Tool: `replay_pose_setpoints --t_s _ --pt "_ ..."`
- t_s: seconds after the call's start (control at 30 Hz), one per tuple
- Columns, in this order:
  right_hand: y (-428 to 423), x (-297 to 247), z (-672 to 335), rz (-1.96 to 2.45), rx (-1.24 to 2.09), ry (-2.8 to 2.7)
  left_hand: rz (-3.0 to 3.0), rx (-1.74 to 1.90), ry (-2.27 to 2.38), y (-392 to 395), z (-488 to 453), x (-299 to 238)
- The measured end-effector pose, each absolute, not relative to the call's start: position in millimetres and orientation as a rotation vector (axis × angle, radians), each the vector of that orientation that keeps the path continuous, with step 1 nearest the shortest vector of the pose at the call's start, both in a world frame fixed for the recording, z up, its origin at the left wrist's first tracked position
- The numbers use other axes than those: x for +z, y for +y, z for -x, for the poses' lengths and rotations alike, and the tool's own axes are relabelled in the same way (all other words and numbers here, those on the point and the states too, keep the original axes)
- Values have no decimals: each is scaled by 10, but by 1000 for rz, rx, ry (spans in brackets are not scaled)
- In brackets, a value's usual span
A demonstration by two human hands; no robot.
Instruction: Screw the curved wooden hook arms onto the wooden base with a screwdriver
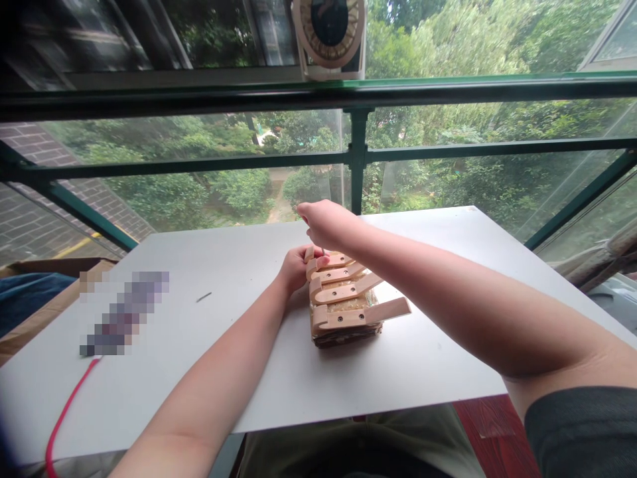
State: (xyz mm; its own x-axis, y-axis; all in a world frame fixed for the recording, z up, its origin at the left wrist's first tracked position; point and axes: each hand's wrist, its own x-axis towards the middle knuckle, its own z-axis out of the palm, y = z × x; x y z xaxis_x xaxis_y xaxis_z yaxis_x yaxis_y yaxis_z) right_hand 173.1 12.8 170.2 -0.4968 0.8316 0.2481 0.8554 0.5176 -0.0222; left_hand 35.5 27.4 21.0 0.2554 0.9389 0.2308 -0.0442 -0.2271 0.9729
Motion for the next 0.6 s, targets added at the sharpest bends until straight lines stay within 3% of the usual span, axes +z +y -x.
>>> replay_pose_setpoints --t_s 0.33,0.6 --pt "71 1821 -1835 1570 -143 -2522 -1519 1209 891 259 -370 251" --pt "116 2127 -1936 1653 258 -2790 -1536 1195 941 266 -353 257"
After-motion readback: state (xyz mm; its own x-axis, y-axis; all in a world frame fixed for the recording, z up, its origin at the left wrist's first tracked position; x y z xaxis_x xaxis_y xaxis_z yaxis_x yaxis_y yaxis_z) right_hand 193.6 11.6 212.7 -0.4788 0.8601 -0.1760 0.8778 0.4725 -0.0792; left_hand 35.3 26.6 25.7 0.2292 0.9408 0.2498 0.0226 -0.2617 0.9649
